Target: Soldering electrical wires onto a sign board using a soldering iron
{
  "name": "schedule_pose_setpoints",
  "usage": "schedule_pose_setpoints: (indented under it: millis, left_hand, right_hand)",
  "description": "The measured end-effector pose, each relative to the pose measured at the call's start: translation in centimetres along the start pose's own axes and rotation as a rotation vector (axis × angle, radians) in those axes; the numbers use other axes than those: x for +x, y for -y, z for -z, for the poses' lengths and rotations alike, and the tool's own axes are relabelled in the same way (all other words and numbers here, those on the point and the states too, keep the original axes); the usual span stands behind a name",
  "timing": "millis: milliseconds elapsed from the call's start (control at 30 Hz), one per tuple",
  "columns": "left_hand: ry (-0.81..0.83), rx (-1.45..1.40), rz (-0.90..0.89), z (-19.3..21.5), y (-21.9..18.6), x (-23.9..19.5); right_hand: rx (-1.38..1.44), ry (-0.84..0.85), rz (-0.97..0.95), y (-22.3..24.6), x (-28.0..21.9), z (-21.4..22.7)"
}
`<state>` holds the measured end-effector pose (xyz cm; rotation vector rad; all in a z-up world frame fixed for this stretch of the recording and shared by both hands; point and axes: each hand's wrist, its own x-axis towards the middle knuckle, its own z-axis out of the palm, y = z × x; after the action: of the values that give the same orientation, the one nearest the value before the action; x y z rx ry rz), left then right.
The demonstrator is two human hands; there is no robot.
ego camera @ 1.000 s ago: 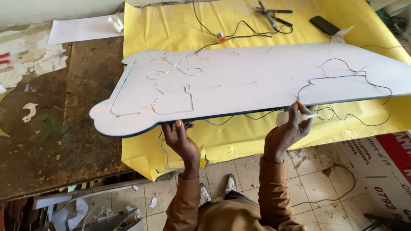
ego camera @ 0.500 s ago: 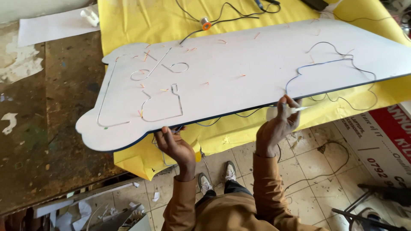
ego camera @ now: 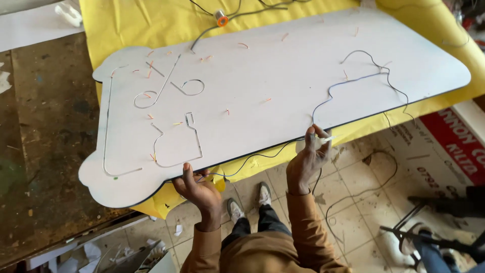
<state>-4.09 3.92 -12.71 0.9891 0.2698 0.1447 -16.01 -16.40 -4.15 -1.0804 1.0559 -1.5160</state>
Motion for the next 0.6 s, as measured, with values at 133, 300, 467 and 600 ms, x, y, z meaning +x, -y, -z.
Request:
schedule_pose_setpoints:
  millis: [133,300,467,600]
  left_hand:
    - [0.018,0.068,0.039,0.8,-1.6,-1.9]
    - [0.076,0.15,0.042,2.6,-0.2,-1.9]
    - [0.101,0.3,0.142,4.1,-0.5,-2.3]
    - [0.165,0.473,0.417,5.8,-2.8,-3.1]
  right_hand:
    - [-0.108,0.006,-0.097,-0.4,-1.3,1.8]
    - [-0.054,0.025,-0.16,-4.5,-0.7,4.0]
    - [-0.068,0.018,-0.19,-3.5,-0.8,3.6]
    - [0.022,0.022,-0.306,-8.3,0.8,5.8]
